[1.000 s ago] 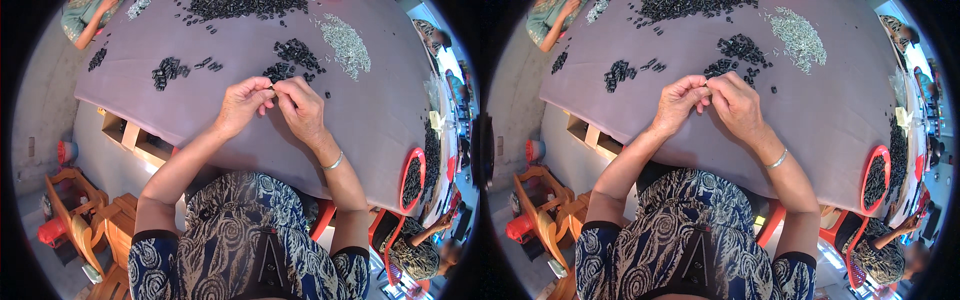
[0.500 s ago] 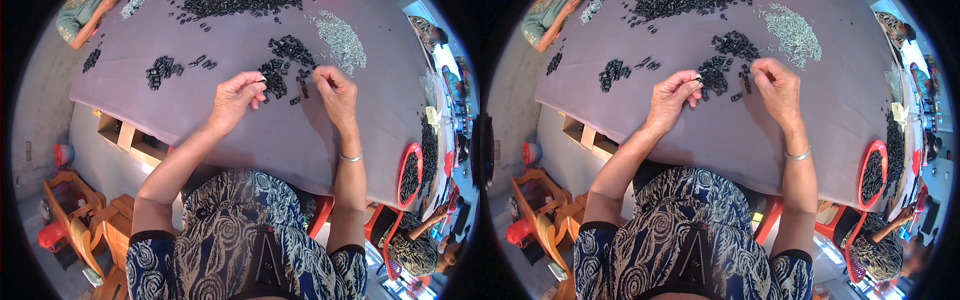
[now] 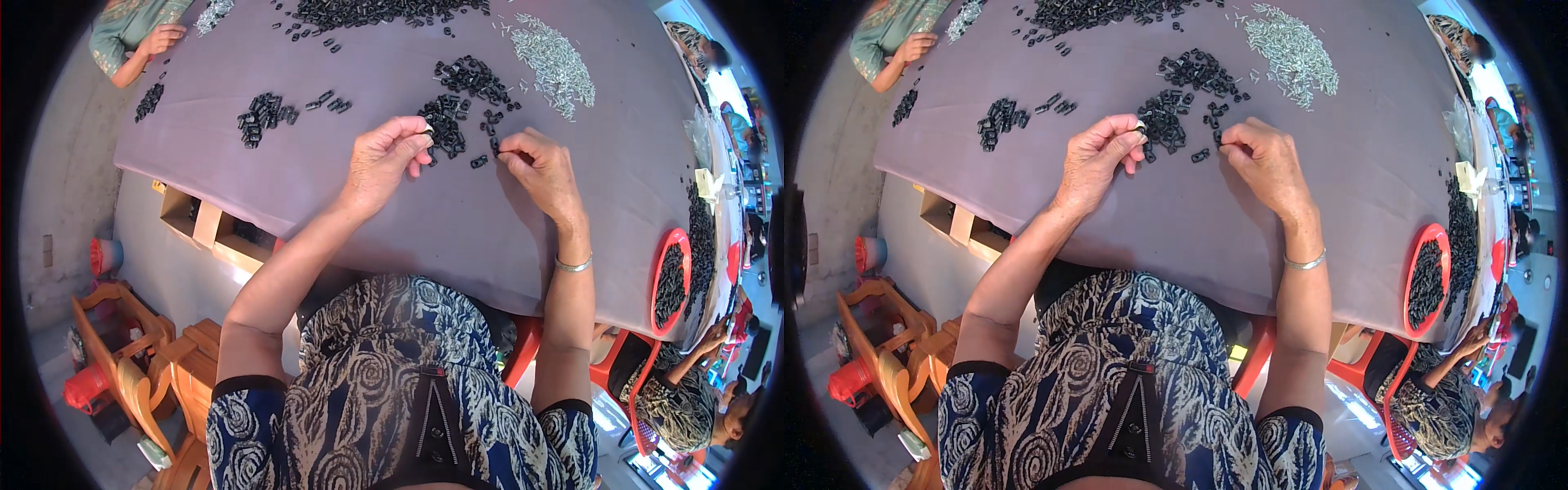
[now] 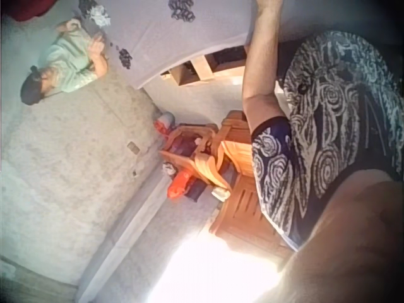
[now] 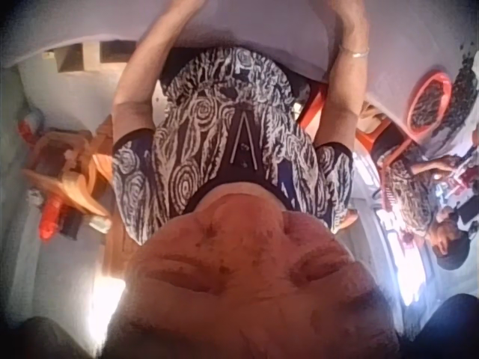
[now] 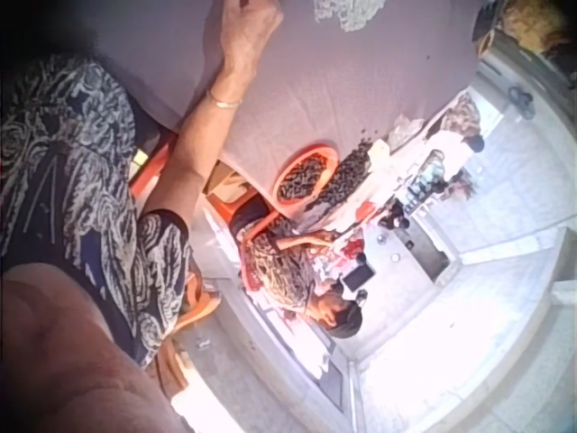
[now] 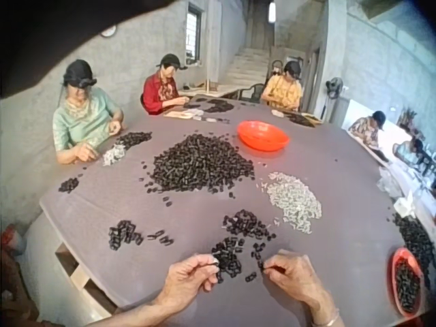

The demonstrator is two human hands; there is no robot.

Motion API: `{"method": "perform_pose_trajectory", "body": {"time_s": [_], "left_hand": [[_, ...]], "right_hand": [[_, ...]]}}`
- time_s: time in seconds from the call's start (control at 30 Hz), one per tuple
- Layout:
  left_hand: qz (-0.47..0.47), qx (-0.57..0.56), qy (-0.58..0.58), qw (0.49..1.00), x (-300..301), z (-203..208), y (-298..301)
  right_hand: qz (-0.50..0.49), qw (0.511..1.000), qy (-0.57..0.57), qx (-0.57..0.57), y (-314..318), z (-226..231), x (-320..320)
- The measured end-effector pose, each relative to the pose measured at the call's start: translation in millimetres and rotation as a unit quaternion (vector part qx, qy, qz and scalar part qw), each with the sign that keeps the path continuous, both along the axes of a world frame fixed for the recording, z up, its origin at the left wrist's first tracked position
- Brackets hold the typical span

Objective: Inspecting and sorting small black components on a shared workshop table.

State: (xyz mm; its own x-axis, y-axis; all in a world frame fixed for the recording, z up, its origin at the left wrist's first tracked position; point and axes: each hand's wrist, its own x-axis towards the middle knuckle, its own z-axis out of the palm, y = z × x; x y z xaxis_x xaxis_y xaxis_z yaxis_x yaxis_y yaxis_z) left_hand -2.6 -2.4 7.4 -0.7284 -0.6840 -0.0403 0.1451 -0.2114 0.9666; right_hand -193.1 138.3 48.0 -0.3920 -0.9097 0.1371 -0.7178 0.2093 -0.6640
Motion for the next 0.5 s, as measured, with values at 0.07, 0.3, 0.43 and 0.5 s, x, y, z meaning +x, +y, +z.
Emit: {"method": "perform_pose_trajectory", "body": {"time_s": [0.07, 0.3, 0.43, 0.5], "left_hand": [[-0.002, 0.001, -0.001, 1.0, -0.3, -0.4, 0.6], [-0.003, -0.002, -0.001, 1.0, -0.5, 0.3, 1.1], [-0.01, 0.008, -0.005, 1.0, -0.3, 0.4, 0.6], [-0.009, 0.008, -0.003, 1.0, -0.9, 0.6, 0.8]], "right_hand": [[0.007, 1.0, 0.021, -0.004, -2.2, -1.9, 2.9], [0.021, 0.995, 0.091, -0.027, -4.2, -7.4, 6.3], [0.016, 0.992, 0.122, -0.024, -4.8, -4.0, 10.6], [0.015, 0.996, 0.087, -0.022, -5.8, -2.0, 11.7]]}}
